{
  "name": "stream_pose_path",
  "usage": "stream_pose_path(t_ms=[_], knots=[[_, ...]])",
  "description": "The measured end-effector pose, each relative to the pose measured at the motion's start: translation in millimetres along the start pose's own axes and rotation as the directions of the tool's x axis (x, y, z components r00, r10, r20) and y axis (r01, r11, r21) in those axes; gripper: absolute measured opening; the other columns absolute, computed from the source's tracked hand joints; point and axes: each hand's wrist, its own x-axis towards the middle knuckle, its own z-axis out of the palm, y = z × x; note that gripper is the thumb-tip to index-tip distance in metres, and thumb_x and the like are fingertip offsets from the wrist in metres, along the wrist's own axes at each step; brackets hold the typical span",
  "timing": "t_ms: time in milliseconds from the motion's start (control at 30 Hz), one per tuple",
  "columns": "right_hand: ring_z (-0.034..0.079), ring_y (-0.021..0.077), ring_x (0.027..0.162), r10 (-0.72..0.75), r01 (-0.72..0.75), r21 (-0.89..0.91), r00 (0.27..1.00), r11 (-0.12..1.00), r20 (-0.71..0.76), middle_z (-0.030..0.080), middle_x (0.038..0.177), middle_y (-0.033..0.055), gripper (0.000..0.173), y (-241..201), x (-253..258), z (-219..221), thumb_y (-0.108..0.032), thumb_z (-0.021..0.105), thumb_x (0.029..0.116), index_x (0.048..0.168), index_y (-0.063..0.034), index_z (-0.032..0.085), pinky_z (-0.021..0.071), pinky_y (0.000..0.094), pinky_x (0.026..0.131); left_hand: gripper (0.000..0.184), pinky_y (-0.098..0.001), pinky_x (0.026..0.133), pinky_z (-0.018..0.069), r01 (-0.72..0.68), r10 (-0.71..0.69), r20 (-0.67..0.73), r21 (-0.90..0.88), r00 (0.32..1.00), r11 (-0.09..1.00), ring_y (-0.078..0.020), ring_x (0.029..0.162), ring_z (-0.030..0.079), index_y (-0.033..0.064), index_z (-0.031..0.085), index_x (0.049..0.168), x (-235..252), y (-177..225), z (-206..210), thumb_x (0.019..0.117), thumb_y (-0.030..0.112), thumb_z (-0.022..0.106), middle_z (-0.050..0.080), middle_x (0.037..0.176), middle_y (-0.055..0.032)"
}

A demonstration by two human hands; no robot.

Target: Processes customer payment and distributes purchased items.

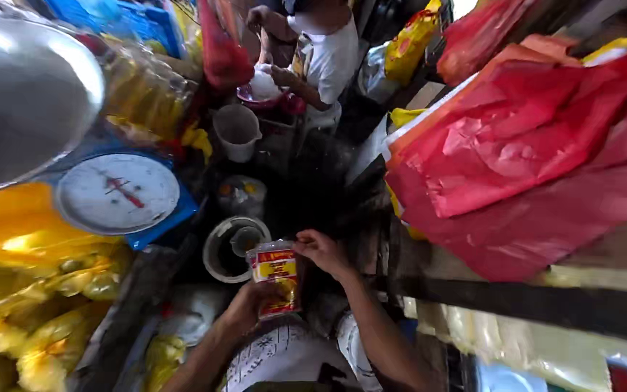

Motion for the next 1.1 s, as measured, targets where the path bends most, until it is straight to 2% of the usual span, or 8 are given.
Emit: stream_pose_path(t_ms=[133, 233, 333, 467, 800, 933, 1000, 1100], knots=[[0.067, 0.0215, 0.11, -0.083, -0.099, 0.36, 0.885, 0.928, 0.458, 0.069, 0.124, 0.013, 0.045, 14.8, 108.6, -43.3, -0.017, 0.073, 0.0935, 0.134, -0.0019, 0.062, 0.0568, 0.0418, 0.097, 0.039, -0.0437, 0.073, 0.0634, 0.031, -0.029, -0.052, 0.05, 0.998, 0.998, -0.0241, 0.084, 0.074, 0.003, 0.058, 0.123, 76.0, 41.9, 12.7, 0.0854, 0.009, 0.064, 0.075, 0.096, -0.0138], [0.071, 0.0186, 0.1, 0.077, -0.107, 0.02, 0.822, 0.994, 0.564, 0.073, 0.115, 0.0108, 0.036, -9.0, 228.5, -83.2, -0.019, 0.076, 0.0935, 0.126, -0.0045, 0.069, 0.0602, 0.0412, 0.092, 0.043, -0.0416, 0.072, 0.0627, 0.05, -0.042, -0.101, 0.072, 0.994, 0.996, -0.0224, 0.082, 0.073, 0.0016, 0.058, 0.124, 168.9, 86.5, 30.1, 0.0833, 0.01, 0.069, 0.073, 0.094, -0.0129], [0.071, 0.0205, 0.096, 0.253, -0.149, -0.231, 0.804, 0.962, 0.539, 0.074, 0.107, 0.0117, 0.034, -9.6, 350.7, -126.4, -0.031, 0.074, 0.0945, 0.118, -0.0064, 0.074, 0.058, 0.0478, 0.092, 0.045, -0.0428, 0.074, 0.0622, 0.104, -0.083, -0.181, 0.107, 0.98, 0.989, -0.024, 0.085, 0.072, 0.0009, 0.057, 0.129, 279.2, 146.9, 43.7, 0.0881, 0.013, 0.07, 0.073, 0.097, -0.0145], [0.071, 0.0205, 0.102, 0.469, -0.513, 0.013, 0.795, 0.858, 0.385, 0.073, 0.114, 0.0113, 0.04, 57.8, 440.3, -190.7, -0.033, 0.07, 0.0971, 0.127, -0.0063, 0.068, 0.0586, 0.0435, 0.094, 0.051, -0.0483, 0.083, 0.0627, 0.2, -0.165, -0.167, 0.223, 0.972, 0.954, -0.0297, 0.096, 0.073, 0.0024, 0.052, 0.14, 407.5, 201.9, 50.6, 0.0959, 0.021, 0.069, 0.072, 0.111, -0.0179], [0.07, 0.0186, 0.09, 0.562, -0.725, 0.269, 0.671, 0.635, 0.483, 0.072, 0.106, 0.0102, 0.03, 54.4, 540.4, -330.4, -0.02, 0.065, 0.1011, 0.126, -0.0031, 0.064, 0.0609, 0.0395, 0.081, 0.037, -0.0426, 0.085, 0.0643, 0.212, -0.107, -0.215, 0.557, 0.971, 0.803, -0.0189, 0.095, 0.074, 0.0063, 0.063, 0.132, 540.0, 293.7, 125.2, 0.1018, 0.029, 0.063, 0.074, 0.109, -0.009], [0.069, 0.0202, 0.086, 0.638, -0.718, 0.213, 0.69, 0.662, 0.342, 0.071, 0.108, 0.0124, 0.034, 66.5, 599.2, -391.6, -0.027, 0.064, 0.1014, 0.128, -0.0062, 0.064, 0.0598, 0.0419, 0.077, 0.045, -0.0418, 0.088, 0.0622, 0.288, -0.133, -0.272, 0.678, 0.953, 0.676, -0.0172, 0.101, 0.072, 0.0102, 0.056, 0.14, 594.3, 336.1, 161.3, 0.1017, 0.032, 0.06, 0.071, 0.12, -0.0072], [0.07, 0.0251, 0.096, 0.649, -0.67, 0.195, 0.742, 0.716, 0.168, 0.072, 0.114, 0.0142, 0.04, 92.1, 632.1, -433.3, -0.036, 0.069, 0.0977, 0.128, -0.0097, 0.068, 0.0593, 0.05, 0.085, 0.045, -0.0412, 0.092, 0.0603, 0.267, -0.074, -0.271, 0.798, 0.96, 0.54, -0.0144, 0.105, 0.071, 0.0134, 0.057, 0.141, 622.6, 371.6, 189.9, 0.1011, 0.034, 0.058, 0.068, 0.129, -0.0036], [0.072, 0.0263, 0.094, 0.412, -0.41, 0.057, 0.883, 0.91, -0.226, 0.073, 0.107, 0.018, 0.035, 80.3, 664.6, -503.6, -0.032, 0.062, 0.1029, 0.118, -0.0008, 0.071, 0.0612, 0.0481, 0.083, 0.031, -0.0347, 0.089, 0.0615, -0.005, 0.202, -0.089, 0.906, 0.975, 0.424, -0.0099, 0.101, 0.071, 0.0106, 0.065, 0.129, 662.4, 443.0, 260.6, 0.1042, 0.026, 0.054, 0.072, 0.12, -0.0021]])
